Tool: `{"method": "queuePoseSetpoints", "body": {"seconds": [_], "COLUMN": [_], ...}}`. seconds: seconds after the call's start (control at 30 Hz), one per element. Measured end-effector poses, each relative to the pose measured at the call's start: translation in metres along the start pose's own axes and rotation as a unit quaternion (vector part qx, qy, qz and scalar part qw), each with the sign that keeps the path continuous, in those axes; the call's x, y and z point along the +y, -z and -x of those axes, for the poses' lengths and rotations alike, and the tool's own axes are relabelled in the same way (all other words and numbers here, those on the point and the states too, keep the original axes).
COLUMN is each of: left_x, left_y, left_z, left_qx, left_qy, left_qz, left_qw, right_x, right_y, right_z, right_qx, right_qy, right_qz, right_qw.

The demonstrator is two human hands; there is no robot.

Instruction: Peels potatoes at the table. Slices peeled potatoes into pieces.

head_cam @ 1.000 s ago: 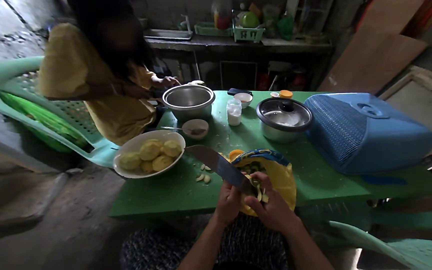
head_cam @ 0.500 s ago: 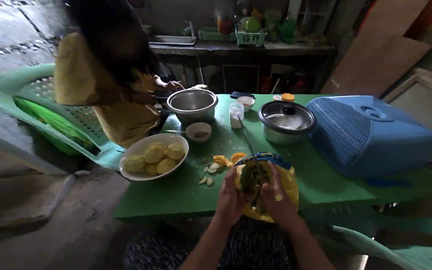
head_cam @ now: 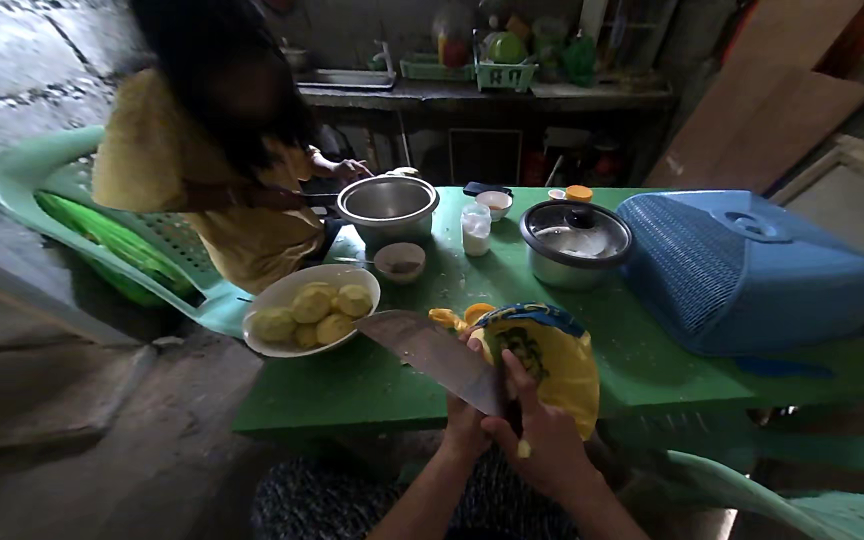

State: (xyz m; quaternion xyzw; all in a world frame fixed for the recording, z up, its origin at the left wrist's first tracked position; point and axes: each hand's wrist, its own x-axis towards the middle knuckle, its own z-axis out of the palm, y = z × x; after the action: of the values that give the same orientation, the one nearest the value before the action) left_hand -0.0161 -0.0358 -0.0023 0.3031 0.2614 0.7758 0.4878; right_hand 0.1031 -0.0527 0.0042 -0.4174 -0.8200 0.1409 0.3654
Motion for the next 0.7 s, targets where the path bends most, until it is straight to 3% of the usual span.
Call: {"method": "queuePoseSetpoints", "body": {"seconds": [0.23, 0.53, 0.7], "left_x": [-0.006, -0.009, -0.003], "left_y": [0.006, 0.011, 0.017], "left_z": [-0.001, 0.001, -0.006], "left_qx": [-0.040, -0.072, -0.094], "left_qy": [-0.058, -0.010, -0.022], "left_qz": [-0.080, -0.106, -0.148], "left_qw": [0.994, 0.992, 0.984], "right_x": [0.004, 0.012, 0.011], "right_y": [0.002, 0.007, 0.007], "right_z": [-0.003, -0.008, -0.010], "right_qx": [-0.014, -0.038, -0.054], "right_qy": [-0.002, -0.043, -0.037], "right_qz": [-0.037, -0.114, -0.134], "right_qw": [0.999, 0.992, 0.989]}}
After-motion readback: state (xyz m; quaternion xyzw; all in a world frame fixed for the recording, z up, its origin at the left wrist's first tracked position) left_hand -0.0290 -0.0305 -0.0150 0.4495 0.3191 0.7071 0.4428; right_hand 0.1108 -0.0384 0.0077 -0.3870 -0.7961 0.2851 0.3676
